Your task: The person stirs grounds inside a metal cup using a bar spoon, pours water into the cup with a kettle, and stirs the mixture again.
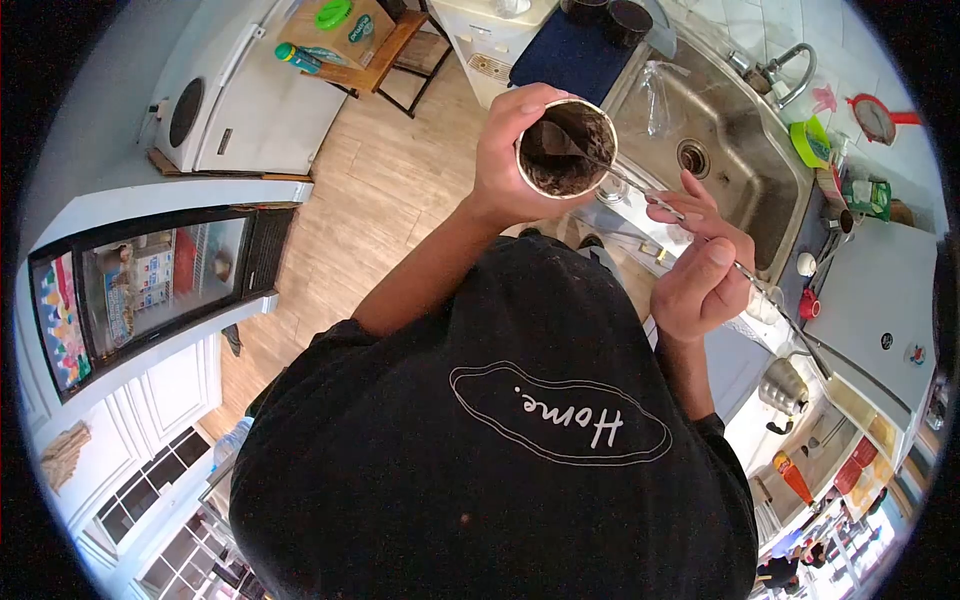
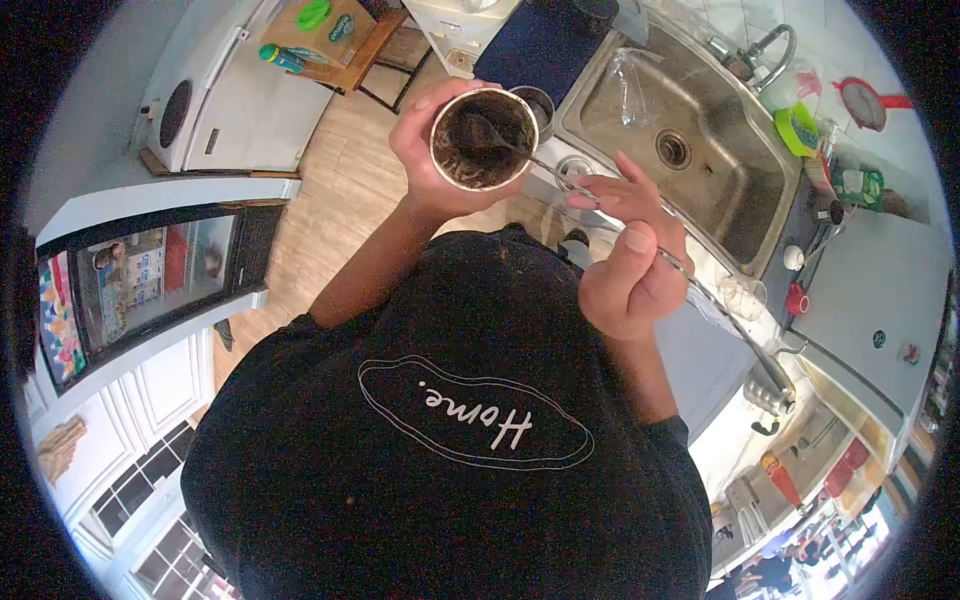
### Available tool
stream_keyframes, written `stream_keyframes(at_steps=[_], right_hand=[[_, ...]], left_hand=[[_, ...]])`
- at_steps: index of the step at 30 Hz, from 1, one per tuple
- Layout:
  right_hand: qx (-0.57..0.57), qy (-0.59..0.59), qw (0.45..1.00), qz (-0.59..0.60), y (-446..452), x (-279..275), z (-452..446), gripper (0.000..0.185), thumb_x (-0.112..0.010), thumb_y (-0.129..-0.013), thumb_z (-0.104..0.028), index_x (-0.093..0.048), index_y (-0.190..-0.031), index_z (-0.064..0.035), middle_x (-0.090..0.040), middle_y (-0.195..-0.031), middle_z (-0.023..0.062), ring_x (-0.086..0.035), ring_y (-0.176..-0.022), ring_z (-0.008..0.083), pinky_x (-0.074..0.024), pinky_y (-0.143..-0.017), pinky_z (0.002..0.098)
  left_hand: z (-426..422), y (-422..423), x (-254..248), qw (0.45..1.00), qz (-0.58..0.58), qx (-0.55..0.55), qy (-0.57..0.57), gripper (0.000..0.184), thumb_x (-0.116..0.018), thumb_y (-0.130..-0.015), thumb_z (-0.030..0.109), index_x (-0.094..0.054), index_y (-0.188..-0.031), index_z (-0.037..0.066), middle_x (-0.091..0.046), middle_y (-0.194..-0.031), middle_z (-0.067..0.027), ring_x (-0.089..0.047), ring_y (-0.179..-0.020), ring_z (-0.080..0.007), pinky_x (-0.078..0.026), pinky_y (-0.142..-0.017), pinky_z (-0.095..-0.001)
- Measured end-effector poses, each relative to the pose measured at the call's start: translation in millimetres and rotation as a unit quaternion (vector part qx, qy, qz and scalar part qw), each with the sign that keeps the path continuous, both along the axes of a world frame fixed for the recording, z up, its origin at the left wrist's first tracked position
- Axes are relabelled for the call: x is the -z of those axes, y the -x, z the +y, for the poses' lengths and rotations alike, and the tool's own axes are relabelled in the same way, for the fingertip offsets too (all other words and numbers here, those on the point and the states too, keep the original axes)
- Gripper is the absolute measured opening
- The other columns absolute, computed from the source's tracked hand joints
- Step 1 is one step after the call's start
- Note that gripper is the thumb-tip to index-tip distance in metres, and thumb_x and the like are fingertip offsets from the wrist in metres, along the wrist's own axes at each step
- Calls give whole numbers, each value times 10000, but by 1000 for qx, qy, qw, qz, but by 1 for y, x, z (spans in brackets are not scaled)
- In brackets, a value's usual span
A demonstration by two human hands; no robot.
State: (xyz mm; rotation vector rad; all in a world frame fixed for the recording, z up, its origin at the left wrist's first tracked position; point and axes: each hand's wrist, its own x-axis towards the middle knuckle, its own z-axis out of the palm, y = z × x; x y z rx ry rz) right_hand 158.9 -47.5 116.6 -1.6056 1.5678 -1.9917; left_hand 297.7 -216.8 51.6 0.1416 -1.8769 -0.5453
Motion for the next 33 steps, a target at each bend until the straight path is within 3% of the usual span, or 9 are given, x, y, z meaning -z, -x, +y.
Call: stream_keyframes(at_steps=[10,13,16,17,20,23,26,33], right_hand=[[52,23,983,-172,27,0,1,387,-326,-1114,-295,-523,-1063,34,-676,-890,248,-719,-869,414,-489,-1022,617],[93,31,971,-220,34,7,-3,351,-342,-1109,-226,-527,-1003,53,-652,-999,214,-735,-869,376,-534,-967,511],[145,-43,971,-184,40,29,-14,352,-353,-1109,-224,-543,-1012,55,-661,-982,196,-737,-875,366,-546,-925,430],[148,-57,973,-171,42,41,-19,335,-370,-1106,-218,-556,-1022,48,-680,-981,207,-737,-885,314,-529,-892,368],[141,-130,974,-123,48,76,-33,304,-375,-1109,-203,-555,-1031,28,-683,-953,174,-737,-887,305,-530,-922,391],[130,-160,975,-87,49,103,-44,350,-407,-1085,-189,-664,-1003,33,-724,-1010,182,-703,-919,239,-485,-908,320],[99,-242,964,53,36,78,-46,363,-415,-1077,-191,-712,-1008,6,-725,-1015,155,-688,-971,274,-478,-931,338],[90,-207,974,8,38,79,-42,335,-419,-1073,-161,-704,-1042,13,-730,-1020,151,-692,-977,263,-492,-922,345]], left_hand=[[2,-14,19,991,-39,-27,-126,1127,-914,-655,68,-140,-1475,41,-469,-1329,-195,-590,-1176,-272,-530,-983,-390],[5,-27,29,984,-45,-68,-156,1131,-908,-659,63,-128,-1478,31,-456,-1330,-198,-586,-1188,-274,-525,-1002,-389],[8,-43,43,974,-61,-104,-194,1136,-900,-673,64,-107,-1484,23,-426,-1353,-197,-574,-1196,-268,-523,-1009,-383],[10,-47,46,971,-63,-119,-198,1134,-898,-677,65,-103,-1485,21,-421,-1357,-198,-570,-1199,-266,-523,-1010,-382],[16,-53,49,964,-61,-135,-221,1108,-885,-695,62,-108,-1483,13,-408,-1359,-200,-555,-1212,-265,-516,-1017,-381],[17,-55,50,964,-58,-137,-222,1095,-887,-690,62,-132,-1481,7,-428,-1342,-201,-562,-1206,-272,-511,-1015,-385],[16,-52,52,959,-38,-141,-244,1083,-898,-677,77,-175,-1478,-6,-472,-1313,-200,-581,-1190,-280,-506,-1008,-391],[13,-50,51,953,-66,-121,-269,1073,-878,-695,54,-147,-1479,-5,-466,-1330,-205,-583,-1197,-275,-508,-1017,-390]])
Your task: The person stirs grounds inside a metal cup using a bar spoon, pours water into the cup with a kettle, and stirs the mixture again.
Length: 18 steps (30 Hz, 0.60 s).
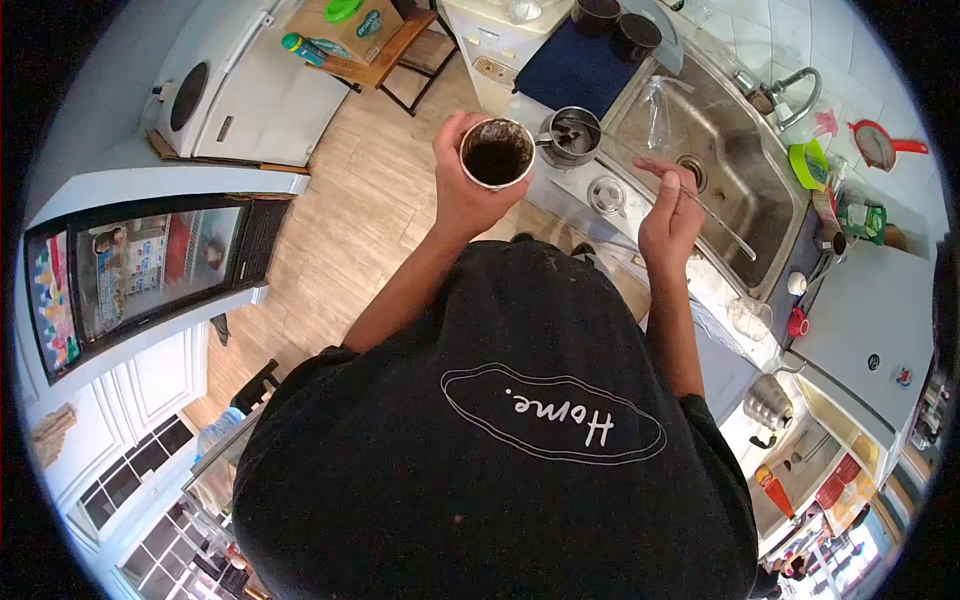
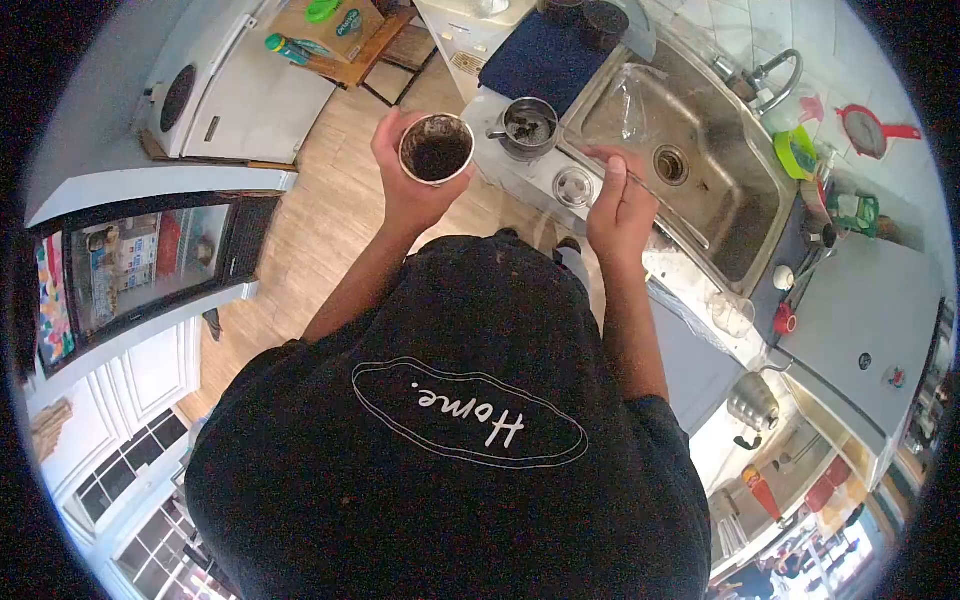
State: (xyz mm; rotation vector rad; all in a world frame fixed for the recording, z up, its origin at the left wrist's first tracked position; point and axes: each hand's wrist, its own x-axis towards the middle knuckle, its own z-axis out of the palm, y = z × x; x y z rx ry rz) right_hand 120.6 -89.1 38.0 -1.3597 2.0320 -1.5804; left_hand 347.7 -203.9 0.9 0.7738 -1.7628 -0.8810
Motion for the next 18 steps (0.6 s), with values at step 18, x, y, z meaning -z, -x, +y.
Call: stream_keyframes(at_steps=[18], right_hand=[[81,193,940,-269,5,-38,21,369,-341,-1112,-236,-548,-1053,64,-703,-931,287,-726,-937,355,-545,-929,399]], left_hand=[[-12,27,-16,991,10,102,-84,1078,-853,-698,64,-155,-1513,-39,-572,-1315,-192,-603,-1218,-270,-481,-1055,-384]])
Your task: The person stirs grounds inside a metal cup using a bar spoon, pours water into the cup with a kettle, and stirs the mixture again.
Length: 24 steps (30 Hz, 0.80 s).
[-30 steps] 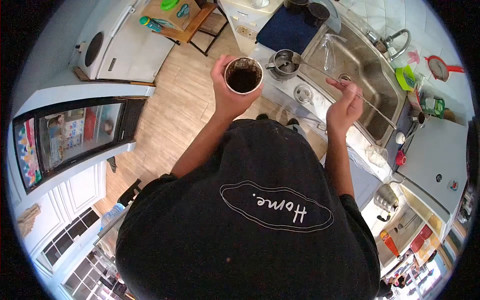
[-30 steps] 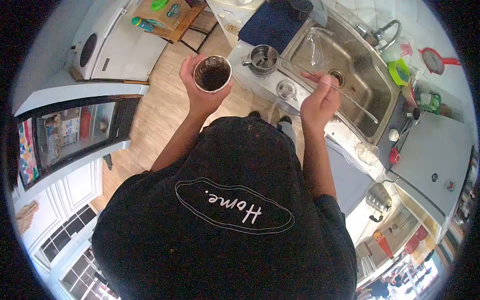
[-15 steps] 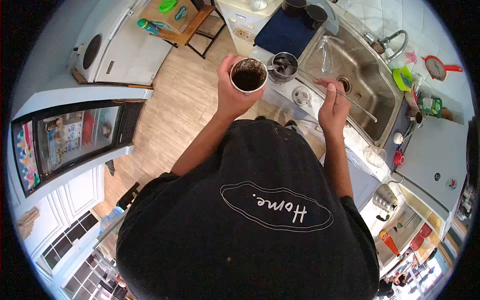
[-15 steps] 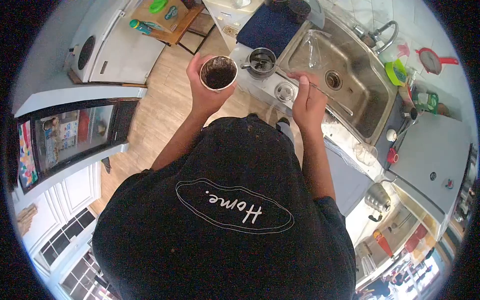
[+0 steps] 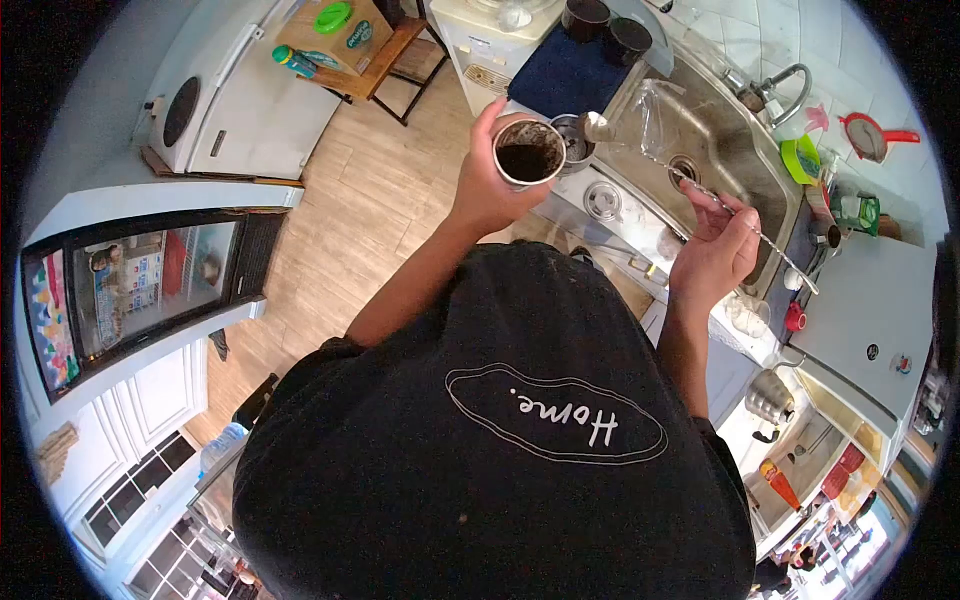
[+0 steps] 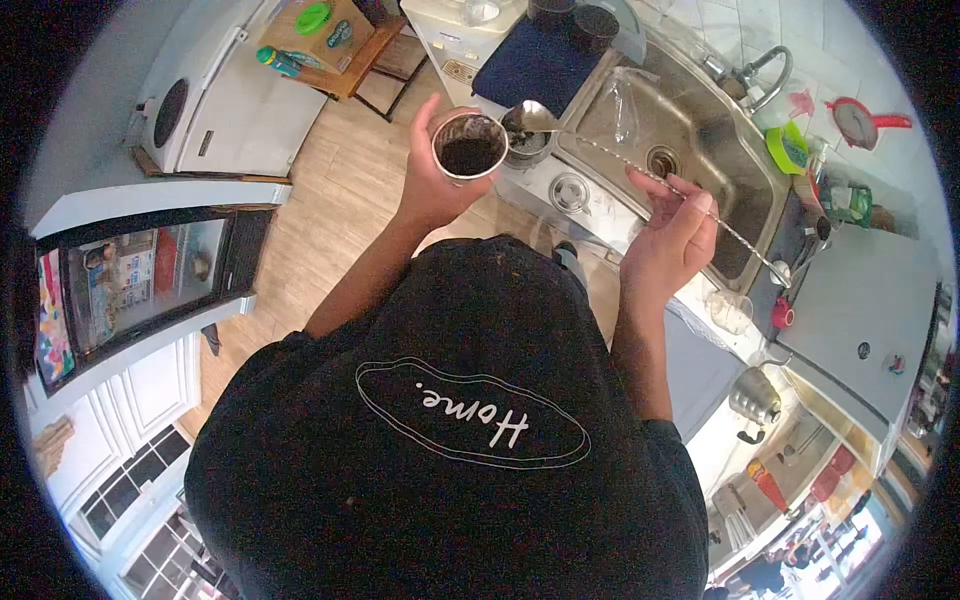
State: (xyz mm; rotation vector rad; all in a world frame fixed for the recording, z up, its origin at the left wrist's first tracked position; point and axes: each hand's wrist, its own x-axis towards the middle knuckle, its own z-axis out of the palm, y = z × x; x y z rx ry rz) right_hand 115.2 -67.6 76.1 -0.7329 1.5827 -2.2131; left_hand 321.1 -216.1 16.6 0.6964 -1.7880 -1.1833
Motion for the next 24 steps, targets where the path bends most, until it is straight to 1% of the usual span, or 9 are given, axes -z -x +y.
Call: stream_keyframes(at_steps=[1,4,7,8,10,11,14,20,24], right_hand=[[-16,10,1000,-3,-1,-1,1,373,-339,-1112,-241,-548,-1055,63,-704,-932,291,-725,-938,358,-541,-938,400],[-74,-15,997,20,-15,-3,2,379,-378,-1107,-269,-562,-1062,59,-719,-931,263,-725,-941,372,-545,-942,472],[-52,-104,970,212,-31,3,-1,383,-377,-1100,-256,-584,-1058,64,-723,-939,244,-720,-969,359,-525,-974,483],[-57,-120,953,271,-33,4,-2,382,-362,-1093,-229,-602,-1050,65,-732,-928,217,-711,-995,348,-503,-1011,491],[-85,-67,958,264,-40,2,-8,316,-384,-1073,-187,-612,-1028,28,-742,-919,170,-719,-964,315,-488,-1017,510],[-99,-41,960,260,-42,1,-9,286,-395,-1063,-166,-617,-1017,9,-747,-914,146,-723,-948,299,-480,-1020,519],[-121,-24,945,304,-41,3,-13,260,-404,-1049,-136,-618,-1025,11,-748,-910,156,-725,-951,288,-470,-1028,532],[-116,-19,939,323,-44,7,-20,236,-443,-1033,-122,-626,-1004,24,-747,-882,159,-735,-922,291,-479,-1016,534],[-120,-48,937,323,-42,6,-22,343,-379,-1086,-191,-618,-1015,44,-738,-874,160,-718,-960,295,-470,-1037,551]], left_hand=[[0,2,0,1000,12,-3,7,1080,-866,-694,82,-174,-1513,-44,-593,-1301,-184,-613,-1207,-271,-488,-1044,-376],[-1,4,1,999,9,21,39,1210,-881,-691,27,-5,-1525,-15,-529,-1361,-211,-580,-1246,-277,-465,-1089,-405],[-2,5,0,998,33,25,42,1277,-922,-668,46,23,-1525,-8,-540,-1364,-214,-580,-1251,-277,-462,-1094,-409],[-2,4,-1,998,17,17,58,1282,-927,-665,51,20,-1526,-7,-543,-1365,-215,-582,-1250,-276,-463,-1093,-410],[-2,2,-3,996,-14,3,88,1290,-938,-658,62,13,-1527,-3,-549,-1367,-215,-585,-1249,-275,-465,-1092,-410],[-1,2,-2,997,-3,2,82,1291,-939,-658,64,12,-1528,-2,-550,-1368,-216,-586,-1247,-275,-469,-1089,-409],[-1,3,1,997,17,1,72,1289,-941,-659,68,8,-1529,1,-550,-1372,-216,-591,-1242,-273,-477,-1080,-405],[0,4,0,997,9,-5,78,1272,-942,-661,71,-10,-1523,3,-543,-1383,-217,-595,-1239,-269,-485,-1074,-395],[2,3,1,996,4,-4,86,1267,-949,-660,91,-20,-1517,3,-543,-1385,-214,-604,-1230,-267,-488,-1072,-392]])
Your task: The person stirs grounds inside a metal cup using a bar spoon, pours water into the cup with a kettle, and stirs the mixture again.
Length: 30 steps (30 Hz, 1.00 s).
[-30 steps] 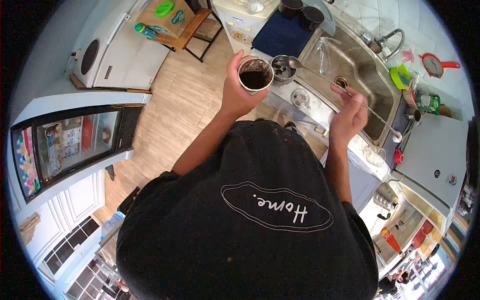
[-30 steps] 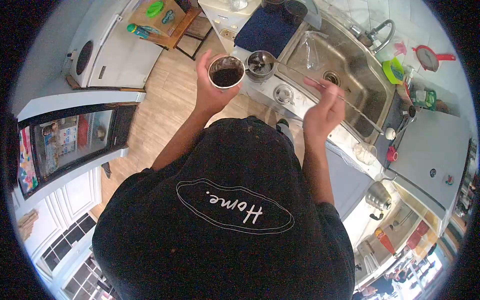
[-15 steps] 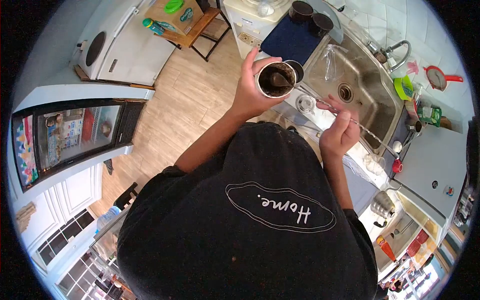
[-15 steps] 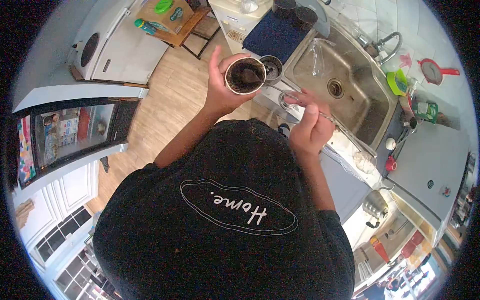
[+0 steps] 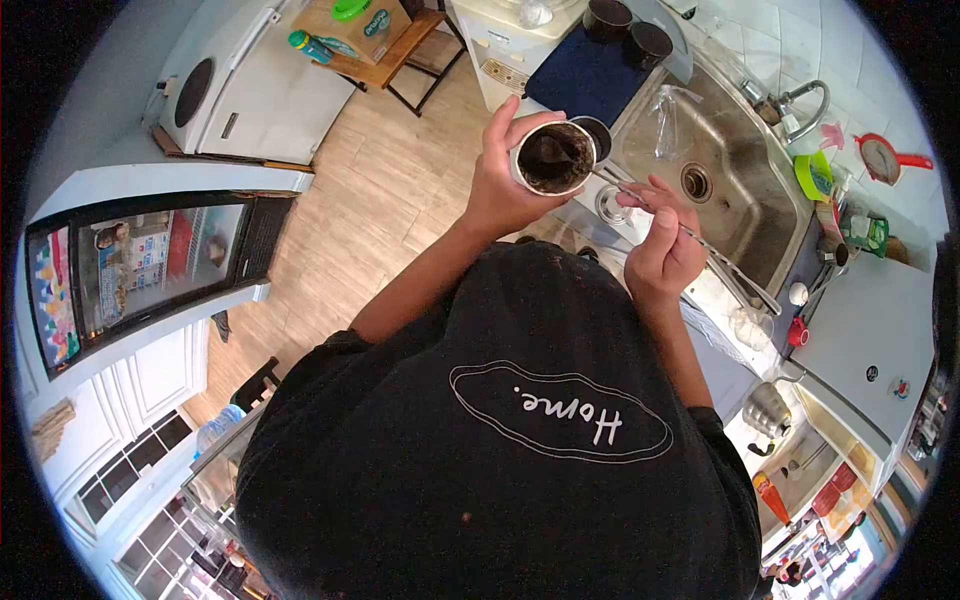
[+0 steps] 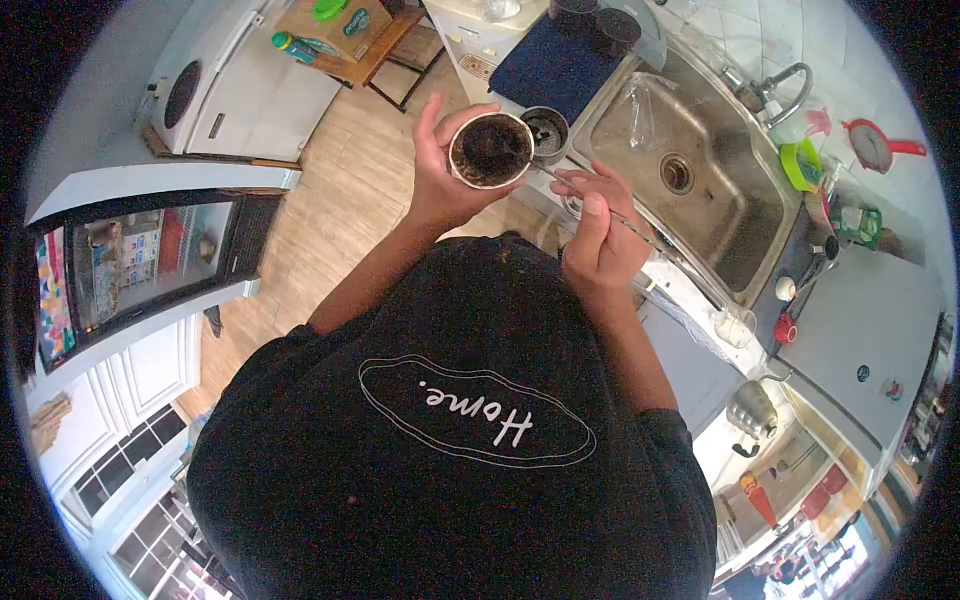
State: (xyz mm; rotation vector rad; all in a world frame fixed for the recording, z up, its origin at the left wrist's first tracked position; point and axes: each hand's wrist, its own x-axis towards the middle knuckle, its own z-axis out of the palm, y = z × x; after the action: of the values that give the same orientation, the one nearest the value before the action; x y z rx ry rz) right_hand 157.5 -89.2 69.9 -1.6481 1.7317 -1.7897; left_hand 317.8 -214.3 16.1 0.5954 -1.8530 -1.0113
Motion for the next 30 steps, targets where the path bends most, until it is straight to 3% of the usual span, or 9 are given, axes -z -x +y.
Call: stream_keyframes(at_steps=[11,17,20,26,30], right_hand=[[-27,-23,999,-21,-5,0,-3,335,-378,-1089,-206,-619,-1046,24,-745,-879,162,-723,-959,287,-462,-1047,546],[27,-76,994,-67,-2,1,3,323,-401,-1072,-153,-633,-1023,66,-740,-915,188,-737,-890,276,-523,-973,451],[32,-70,953,-292,-1,7,3,346,-396,-1094,-206,-603,-1043,67,-726,-901,218,-733,-894,308,-545,-922,418],[34,-23,896,-441,20,11,9,357,-407,-1104,-265,-566,-1029,46,-709,-878,251,-726,-881,356,-561,-894,424],[64,9,887,-457,44,6,17,332,-399,-1105,-261,-542,-1045,32,-713,-872,250,-723,-895,368,-552,-921,459]], left_hand=[[4,-7,-1,998,-42,-20,39,1271,-966,-644,129,-44,-1507,-18,-565,-1367,-204,-616,-1214,-279,-471,-1080,-391],[5,-6,-5,996,-60,-22,58,1256,-960,-646,113,-56,-1508,-20,-562,-1367,-209,-612,-1219,-282,-485,-1064,-402],[8,-5,-4,997,-61,-16,46,1245,-955,-649,100,-62,-1509,-21,-561,-1366,-215,-610,-1223,-284,-494,-1055,-401],[10,-3,-2,997,-71,-23,-3,1220,-939,-667,92,-72,-1517,-24,-560,-1361,-224,-606,-1227,-285,-490,-1060,-403],[7,-9,3,995,-77,-61,-22,1197,-927,-682,98,-85,-1523,-23,-562,-1353,-222,-609,-1218,-283,-489,-1057,-405]])
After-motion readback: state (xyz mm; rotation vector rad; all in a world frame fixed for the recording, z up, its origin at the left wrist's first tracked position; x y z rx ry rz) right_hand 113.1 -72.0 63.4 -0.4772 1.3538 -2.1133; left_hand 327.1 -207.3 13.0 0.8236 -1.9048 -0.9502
